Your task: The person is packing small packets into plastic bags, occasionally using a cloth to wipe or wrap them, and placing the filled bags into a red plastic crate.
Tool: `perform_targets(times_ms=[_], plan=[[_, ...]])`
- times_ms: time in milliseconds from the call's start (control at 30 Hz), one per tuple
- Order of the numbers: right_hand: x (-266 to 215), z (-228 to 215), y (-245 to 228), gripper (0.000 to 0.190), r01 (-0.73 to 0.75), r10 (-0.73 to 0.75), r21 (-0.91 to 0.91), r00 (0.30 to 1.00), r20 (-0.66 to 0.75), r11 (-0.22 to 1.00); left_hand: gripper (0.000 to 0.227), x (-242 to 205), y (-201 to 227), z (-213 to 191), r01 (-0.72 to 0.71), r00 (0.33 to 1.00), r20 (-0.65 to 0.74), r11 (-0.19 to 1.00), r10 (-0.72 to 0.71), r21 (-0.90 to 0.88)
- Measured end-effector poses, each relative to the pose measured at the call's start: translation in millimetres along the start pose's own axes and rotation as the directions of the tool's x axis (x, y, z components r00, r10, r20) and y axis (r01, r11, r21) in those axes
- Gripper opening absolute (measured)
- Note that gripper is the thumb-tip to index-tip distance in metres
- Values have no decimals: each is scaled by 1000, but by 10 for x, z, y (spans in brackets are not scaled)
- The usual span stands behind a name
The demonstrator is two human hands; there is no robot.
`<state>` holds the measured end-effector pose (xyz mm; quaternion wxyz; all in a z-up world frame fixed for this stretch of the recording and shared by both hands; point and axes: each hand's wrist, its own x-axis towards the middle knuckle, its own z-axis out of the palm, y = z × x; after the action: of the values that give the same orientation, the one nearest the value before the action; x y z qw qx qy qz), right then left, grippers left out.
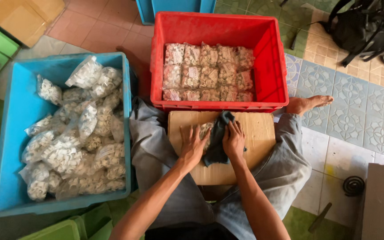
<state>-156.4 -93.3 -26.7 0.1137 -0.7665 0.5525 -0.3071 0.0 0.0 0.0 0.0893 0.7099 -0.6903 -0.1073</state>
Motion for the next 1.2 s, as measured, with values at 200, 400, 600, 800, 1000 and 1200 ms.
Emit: perform_targets(times_ms=[200,400,600,800,1000,1200], plan=[[37,75,189,29,58,-57,32,998,-35,998,94,100,3,-253,-57,997,50,996,54,63],[-702,-226,-445,45,53,-54,155,999,1,987,48,181,-90,-82,-147,987,-68,989,149,35],[-701,-205,-393,44,117,-126,70,981,148,991,104,134,-176,-78,-111,991,74,993,114,-36],[-62,148,192,42,11,-10,15,998,-54,1000,106,79,-54,-98,-64,998,1,998,64,3],[-1005,-282,-570,53,86,-95,137,994,60,987,86,80,-70,-14,-30,999,-40,991,25,-127],[-364,8,78,38,121,-121,14,993,10,993,86,41,-3,-222,4,999,39,987,2,-158]])
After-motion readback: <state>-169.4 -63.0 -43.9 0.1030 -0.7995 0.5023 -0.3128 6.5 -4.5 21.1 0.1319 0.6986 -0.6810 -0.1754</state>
